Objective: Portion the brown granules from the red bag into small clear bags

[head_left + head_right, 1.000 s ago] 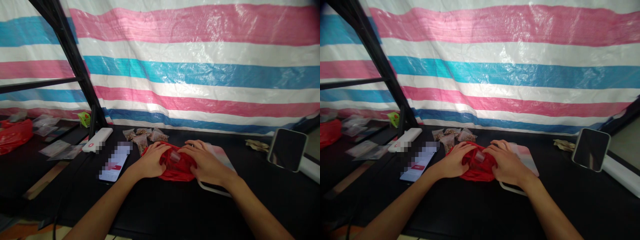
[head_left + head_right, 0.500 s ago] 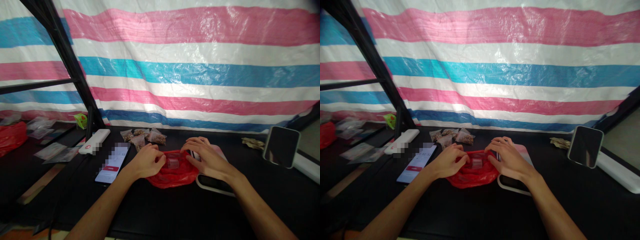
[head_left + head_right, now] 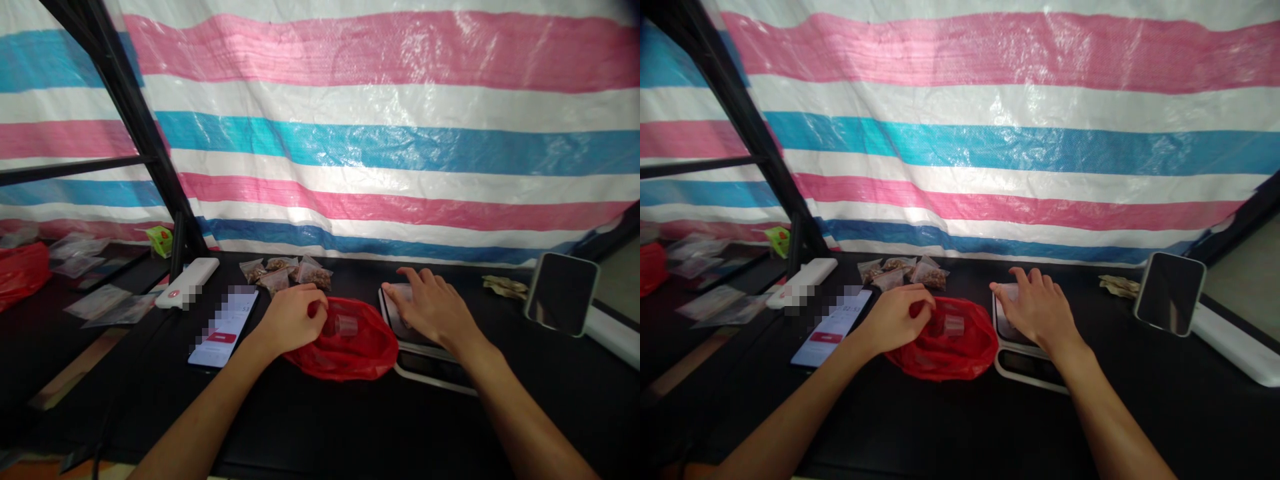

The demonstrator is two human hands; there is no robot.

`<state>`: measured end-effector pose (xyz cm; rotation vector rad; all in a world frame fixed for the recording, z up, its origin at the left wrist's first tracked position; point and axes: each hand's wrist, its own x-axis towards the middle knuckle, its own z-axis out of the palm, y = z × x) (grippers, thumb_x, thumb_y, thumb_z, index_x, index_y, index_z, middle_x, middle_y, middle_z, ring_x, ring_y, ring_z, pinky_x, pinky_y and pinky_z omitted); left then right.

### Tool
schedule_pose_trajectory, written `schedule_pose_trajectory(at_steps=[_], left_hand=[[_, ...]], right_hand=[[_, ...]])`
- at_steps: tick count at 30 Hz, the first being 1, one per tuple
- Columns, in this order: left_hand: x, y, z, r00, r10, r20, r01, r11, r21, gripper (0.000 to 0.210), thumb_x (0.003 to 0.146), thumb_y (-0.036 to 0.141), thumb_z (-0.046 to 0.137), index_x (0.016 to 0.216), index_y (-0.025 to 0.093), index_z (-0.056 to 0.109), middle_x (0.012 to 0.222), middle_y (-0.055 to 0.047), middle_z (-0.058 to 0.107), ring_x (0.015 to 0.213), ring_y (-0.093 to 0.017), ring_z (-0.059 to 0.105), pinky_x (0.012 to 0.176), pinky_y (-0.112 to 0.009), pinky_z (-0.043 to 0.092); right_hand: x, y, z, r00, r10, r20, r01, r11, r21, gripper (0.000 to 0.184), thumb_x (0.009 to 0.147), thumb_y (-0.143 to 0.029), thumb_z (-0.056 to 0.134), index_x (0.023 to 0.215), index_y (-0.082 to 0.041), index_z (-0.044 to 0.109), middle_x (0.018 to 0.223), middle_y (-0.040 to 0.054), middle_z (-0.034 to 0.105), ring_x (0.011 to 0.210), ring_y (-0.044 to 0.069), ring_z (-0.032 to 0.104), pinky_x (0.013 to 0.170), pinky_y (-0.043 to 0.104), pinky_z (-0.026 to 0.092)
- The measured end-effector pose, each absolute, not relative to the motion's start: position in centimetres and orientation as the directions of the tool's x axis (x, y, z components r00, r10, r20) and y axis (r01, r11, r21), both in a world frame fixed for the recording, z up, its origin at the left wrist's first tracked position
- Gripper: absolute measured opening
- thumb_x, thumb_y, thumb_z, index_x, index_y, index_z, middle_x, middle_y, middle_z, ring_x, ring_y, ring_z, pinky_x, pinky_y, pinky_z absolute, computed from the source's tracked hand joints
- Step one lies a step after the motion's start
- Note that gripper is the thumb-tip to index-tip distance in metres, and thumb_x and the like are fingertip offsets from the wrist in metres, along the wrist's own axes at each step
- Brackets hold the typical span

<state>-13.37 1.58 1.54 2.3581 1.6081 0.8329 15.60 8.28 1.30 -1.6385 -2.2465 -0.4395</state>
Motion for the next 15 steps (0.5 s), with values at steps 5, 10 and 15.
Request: schedule_pose_trajectory(at_steps=[5,10,15], left_hand=[[-13.7,2.2,1.5,0.033,0.792,0.609,0.831,-0.361,0.424,0.021,0.094,0.016,0.052,0.084,0.021,0.070,0.096,-0.005,0.072,0.103,-0.024,0.062,0.096,-0.037,0.049],[-13.8,2.3,1.0,0.003,0.853,0.522,0.885,-0.245,0.395,0.020,0.096,0.021,0.051,0.091,0.023,0.071,0.099,-0.004,0.075,0.097,-0.023,0.068,0.087,-0.035,0.049],[-13.2,1.8,1.1,-0.046,0.952,0.303,0.915,-0.081,0.396,0.022,0.097,0.026,0.052,0.094,0.026,0.074,0.090,-0.003,0.079,0.083,-0.024,0.072,0.073,-0.033,0.047]], right_hand=[[15.6,8.2,1.0,-0.305,0.876,0.373,0.946,0.323,0.016,0.063,0.098,-0.062,0.052,0.138,-0.015,0.061,0.110,0.0211,0.069,0.097,0.040,0.070,0.082,0.050,0.051],[15.5,8.2,1.2,-0.370,0.875,0.314,0.907,0.413,-0.085,0.047,0.094,-0.039,0.062,0.137,-0.020,0.060,0.118,0.0154,0.069,0.098,0.034,0.071,0.084,0.044,0.053],[14.6,8.1,2.0,-0.391,0.838,0.381,0.768,0.525,-0.367,0.032,0.100,-0.035,0.057,0.131,-0.030,0.063,0.114,0.0060,0.070,0.089,0.023,0.071,0.077,0.034,0.054]])
